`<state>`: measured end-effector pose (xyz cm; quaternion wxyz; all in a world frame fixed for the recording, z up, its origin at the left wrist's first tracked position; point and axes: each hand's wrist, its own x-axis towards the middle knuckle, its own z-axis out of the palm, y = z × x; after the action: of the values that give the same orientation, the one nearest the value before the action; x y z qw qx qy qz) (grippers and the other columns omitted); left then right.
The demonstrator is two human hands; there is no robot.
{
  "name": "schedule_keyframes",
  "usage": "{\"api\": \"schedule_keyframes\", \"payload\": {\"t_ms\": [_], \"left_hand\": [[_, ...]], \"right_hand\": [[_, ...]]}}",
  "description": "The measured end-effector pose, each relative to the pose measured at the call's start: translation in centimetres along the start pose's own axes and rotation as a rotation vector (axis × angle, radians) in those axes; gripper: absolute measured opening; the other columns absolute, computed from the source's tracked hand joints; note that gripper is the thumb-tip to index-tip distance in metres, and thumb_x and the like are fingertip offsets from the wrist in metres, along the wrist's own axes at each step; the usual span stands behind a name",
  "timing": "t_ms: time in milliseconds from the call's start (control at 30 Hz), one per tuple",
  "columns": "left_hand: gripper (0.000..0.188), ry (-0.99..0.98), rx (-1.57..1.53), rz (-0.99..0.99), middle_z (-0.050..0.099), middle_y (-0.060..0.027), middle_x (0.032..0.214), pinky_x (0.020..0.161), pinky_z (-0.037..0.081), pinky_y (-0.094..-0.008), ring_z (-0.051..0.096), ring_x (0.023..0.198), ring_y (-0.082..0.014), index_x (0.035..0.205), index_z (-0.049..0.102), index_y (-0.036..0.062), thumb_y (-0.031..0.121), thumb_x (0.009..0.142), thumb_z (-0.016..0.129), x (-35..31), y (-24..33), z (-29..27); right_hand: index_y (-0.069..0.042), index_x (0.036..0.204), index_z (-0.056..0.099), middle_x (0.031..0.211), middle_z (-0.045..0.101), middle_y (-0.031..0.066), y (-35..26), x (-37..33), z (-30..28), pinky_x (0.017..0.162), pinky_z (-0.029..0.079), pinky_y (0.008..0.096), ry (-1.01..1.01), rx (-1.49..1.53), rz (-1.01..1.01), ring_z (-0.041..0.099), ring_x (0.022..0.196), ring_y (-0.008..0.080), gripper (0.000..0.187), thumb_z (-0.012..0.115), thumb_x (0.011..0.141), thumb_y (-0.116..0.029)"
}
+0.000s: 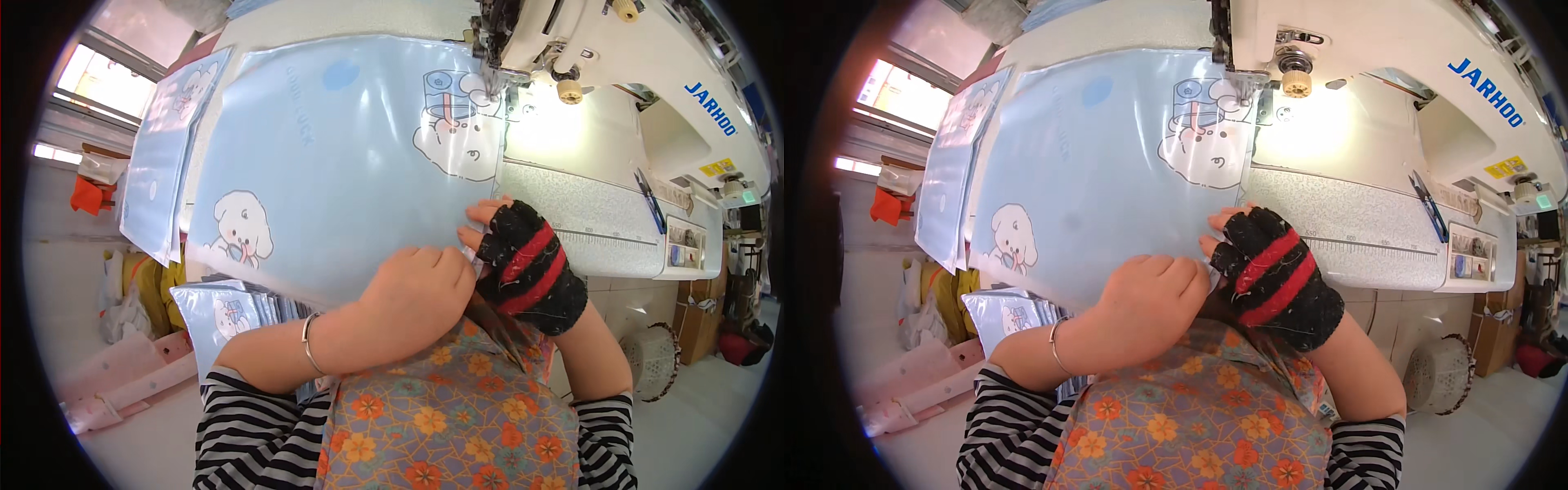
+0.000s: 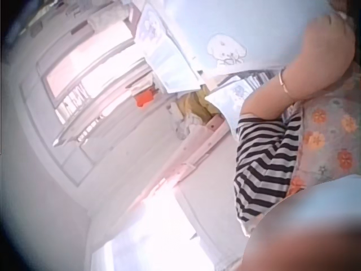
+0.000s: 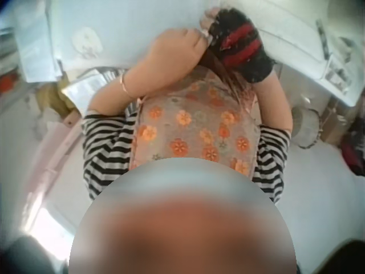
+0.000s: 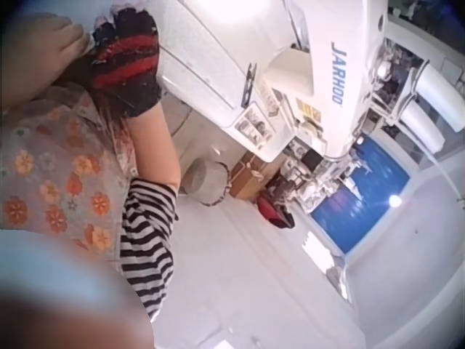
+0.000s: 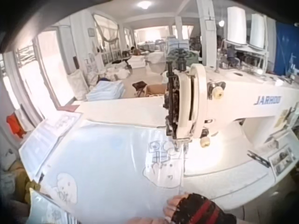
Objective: Sewing light blue textile panels with cartoon graphics using an industrial sewing machine.
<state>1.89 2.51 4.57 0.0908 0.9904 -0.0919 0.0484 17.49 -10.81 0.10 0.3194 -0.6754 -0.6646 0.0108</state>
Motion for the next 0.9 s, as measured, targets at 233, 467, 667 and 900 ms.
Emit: {"api": "schedule_keyframes", "payload": {"t_ms": [233,467,667,900], "left_hand": [[0.06,0.39,0.049,-0.207,0.049,-0.0269,0.134,0.099,0.042,-0.0542,0.055,0.114,-0.0396,0.131,0.047,-0.0023,0.012,0.075,0.065,-5.9,-1.7,2.5],[0.061,0.264,0.292,-0.482,0.053,-0.0232,0.133,0.103,0.039,-0.0541,0.052,0.122,-0.0411,0.13,0.051,-0.0024,-0.003,0.069,0.06,-11.1,-7.8,0.6],[0.052,0.319,0.262,-0.337,0.064,-0.0164,0.12,0.097,0.047,-0.0445,0.06,0.113,-0.0344,0.117,0.062,-0.0026,-0.011,0.066,0.054,-11.1,-8.6,1.0],[0.056,0.311,0.289,-0.375,0.064,-0.0154,0.121,0.092,0.048,-0.041,0.06,0.112,-0.0332,0.117,0.063,-0.0021,-0.009,0.061,0.058,-11.0,-7.8,0.3]], "right_hand": [[-0.007,0.109,0.064,0.119,0.058,0.0174,0.6,0.2,-0.3,0.093,0.049,0.0471,0.058,-0.03,0.003,0.058,0.108,0.0389,0.044,0.069,0.065,-0.004],[-0.009,0.112,0.064,0.124,0.057,0.0189,0.6,-0.6,-0.2,0.095,0.048,0.0461,0.111,-0.018,-0.012,0.057,0.111,0.0402,0.05,0.069,0.063,-0.001],[-0.011,0.113,0.065,0.127,0.058,0.0152,-0.8,-1.0,-0.5,0.097,0.047,0.0465,0.121,-0.014,0.051,0.057,0.114,0.0384,0.049,0.065,0.065,-0.001],[-0.01,0.111,0.067,0.12,0.063,0.0103,-0.6,-2.1,0.0,0.099,0.046,0.0489,0.033,-0.198,-0.018,0.058,0.114,0.0359,0.04,0.063,0.071,-0.009]]}}
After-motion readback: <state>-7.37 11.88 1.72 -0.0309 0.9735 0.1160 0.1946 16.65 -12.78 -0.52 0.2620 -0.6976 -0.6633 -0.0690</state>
